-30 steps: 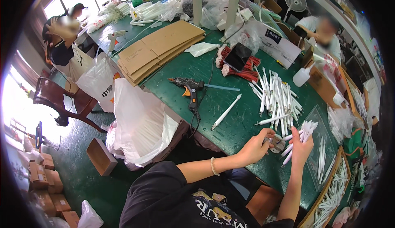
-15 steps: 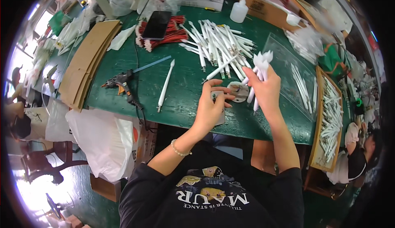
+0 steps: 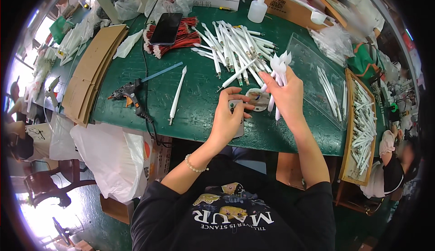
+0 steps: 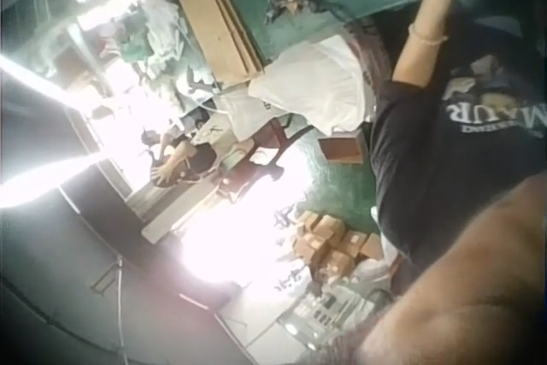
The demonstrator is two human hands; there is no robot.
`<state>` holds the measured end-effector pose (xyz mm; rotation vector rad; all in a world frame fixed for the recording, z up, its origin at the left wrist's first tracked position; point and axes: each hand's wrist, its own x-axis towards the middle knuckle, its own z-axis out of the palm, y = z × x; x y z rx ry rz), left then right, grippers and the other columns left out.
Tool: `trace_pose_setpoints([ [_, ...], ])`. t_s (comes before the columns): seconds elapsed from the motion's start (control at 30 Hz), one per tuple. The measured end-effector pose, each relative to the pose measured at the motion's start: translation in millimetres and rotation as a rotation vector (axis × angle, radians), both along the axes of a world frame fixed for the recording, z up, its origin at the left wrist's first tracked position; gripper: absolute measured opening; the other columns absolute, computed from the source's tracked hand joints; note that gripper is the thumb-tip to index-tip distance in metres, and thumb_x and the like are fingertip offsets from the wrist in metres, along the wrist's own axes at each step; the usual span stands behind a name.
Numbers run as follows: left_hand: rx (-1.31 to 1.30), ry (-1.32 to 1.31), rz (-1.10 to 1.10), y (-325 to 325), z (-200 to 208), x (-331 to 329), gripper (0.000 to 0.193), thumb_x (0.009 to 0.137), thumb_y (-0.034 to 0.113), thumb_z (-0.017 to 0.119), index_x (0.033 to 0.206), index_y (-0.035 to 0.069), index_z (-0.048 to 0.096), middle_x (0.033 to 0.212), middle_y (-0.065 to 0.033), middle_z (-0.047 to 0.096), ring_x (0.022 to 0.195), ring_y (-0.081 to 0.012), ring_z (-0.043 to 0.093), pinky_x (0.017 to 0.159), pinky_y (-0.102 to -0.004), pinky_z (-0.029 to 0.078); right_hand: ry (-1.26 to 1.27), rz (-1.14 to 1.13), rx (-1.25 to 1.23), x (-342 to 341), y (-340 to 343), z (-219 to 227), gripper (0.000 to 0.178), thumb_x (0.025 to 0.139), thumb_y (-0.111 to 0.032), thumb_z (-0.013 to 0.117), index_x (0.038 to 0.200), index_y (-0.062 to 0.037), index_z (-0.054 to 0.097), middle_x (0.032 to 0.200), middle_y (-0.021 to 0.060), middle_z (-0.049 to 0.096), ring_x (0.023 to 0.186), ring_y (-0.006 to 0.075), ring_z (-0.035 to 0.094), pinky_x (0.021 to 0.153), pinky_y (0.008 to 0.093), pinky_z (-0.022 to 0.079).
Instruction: Assembling small white plastic components by inserting them into a circular base at a factory workstation.
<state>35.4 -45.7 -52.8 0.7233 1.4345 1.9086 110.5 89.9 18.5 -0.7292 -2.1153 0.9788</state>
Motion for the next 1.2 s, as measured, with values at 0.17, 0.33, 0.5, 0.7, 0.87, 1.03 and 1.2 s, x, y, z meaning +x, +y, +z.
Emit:
trace_pose_setpoints([
  [0.17, -0.022, -0.006, -0.01, 0, 1, -1, 0.033, 0.094, 0.0, 0.045, 0.125, -0.004, 0.035, 0.102, -0.0175, 0.061, 0.091, -0.0216, 0.066, 0.071, -0.0286, 0.054, -0.026, 0.001, 0.005, -2, 1, 0, 0.032, 0.082, -0.025, 0.075, 0.097, 0.001, 0.064, 0.061, 0.0029, 0.059, 0.054, 0.0076, 0.054, 0.051, 0.0249, 0.042],
  [0.33, -0.021, -0.009, -0.019, 0, 1, 0, 0.032, 0.094, 0.001, 0.045, 0.124, -0.004, 0.035, 0.099, -0.0181, 0.064, 0.088, -0.0217, 0.067, 0.07, -0.0287, 0.053, -0.024, -0.011, 0.011, -4, 1, -1, 0.032, 0.082, -0.026, 0.075, 0.097, 0.0006, 0.064, 0.062, 0.0027, 0.059, 0.054, 0.0076, 0.054, 0.051, 0.0251, 0.042],
  [0.5, -0.006, -0.035, -0.019, -1, 3, 1, 0.029, 0.094, -0.001, 0.044, 0.122, -0.003, 0.037, 0.097, -0.0169, 0.063, 0.085, -0.0193, 0.066, 0.07, -0.0281, 0.054, -0.059, -0.025, 0.027, -4, 2, -1, 0.033, 0.082, -0.026, 0.075, 0.099, 0.0006, 0.064, 0.063, 0.0028, 0.059, 0.054, 0.0076, 0.054, 0.052, 0.0251, 0.043],
  [0.7, -0.016, -0.043, -0.03, -1, 2, 1, 0.03, 0.093, -0.002, 0.044, 0.122, -0.002, 0.037, 0.098, -0.0174, 0.063, 0.085, -0.0201, 0.067, 0.067, -0.0281, 0.054, -0.062, -0.032, 0.03, -4, 2, -1, 0.032, 0.082, -0.025, 0.075, 0.098, 0.0003, 0.065, 0.064, 0.0027, 0.06, 0.055, 0.0079, 0.054, 0.053, 0.0249, 0.043],
  [0.87, -0.013, -0.064, -0.043, -1, 2, 1, 0.028, 0.093, -0.002, 0.044, 0.121, -0.002, 0.038, 0.098, -0.0178, 0.064, 0.086, -0.0201, 0.067, 0.067, -0.0281, 0.054, -0.051, -0.019, 0.007, -3, 4, -2, 0.032, 0.082, -0.025, 0.075, 0.098, 0.0005, 0.065, 0.064, 0.0027, 0.061, 0.055, 0.0076, 0.054, 0.053, 0.0249, 0.043],
  [1.03, -0.016, -0.074, -0.055, -2, -3, -2, 0.026, 0.094, -0.002, 0.043, 0.119, -0.002, 0.038, 0.098, -0.0174, 0.063, 0.085, -0.0193, 0.067, 0.067, -0.0284, 0.054, -0.034, 0.001, 0.004, -6, 1, 0, 0.031, 0.081, -0.025, 0.075, 0.095, 0.0007, 0.064, 0.064, 0.0022, 0.06, 0.054, 0.008, 0.053, 0.052, 0.0244, 0.043],
  [1.2, -0.016, 0.02, -0.047, -2, -1, -1, 0.028, 0.094, -0.002, 0.042, 0.121, -0.002, 0.036, 0.103, -0.0175, 0.063, 0.083, -0.0191, 0.066, 0.068, -0.0275, 0.052, -0.178, 0.026, -0.093, -22, 39, 30, 0.031, 0.077, -0.027, 0.077, 0.079, -0.0026, 0.058, 0.059, 0.0011, 0.055, 0.049, 0.0079, 0.051, 0.046, 0.0249, 0.041],
])
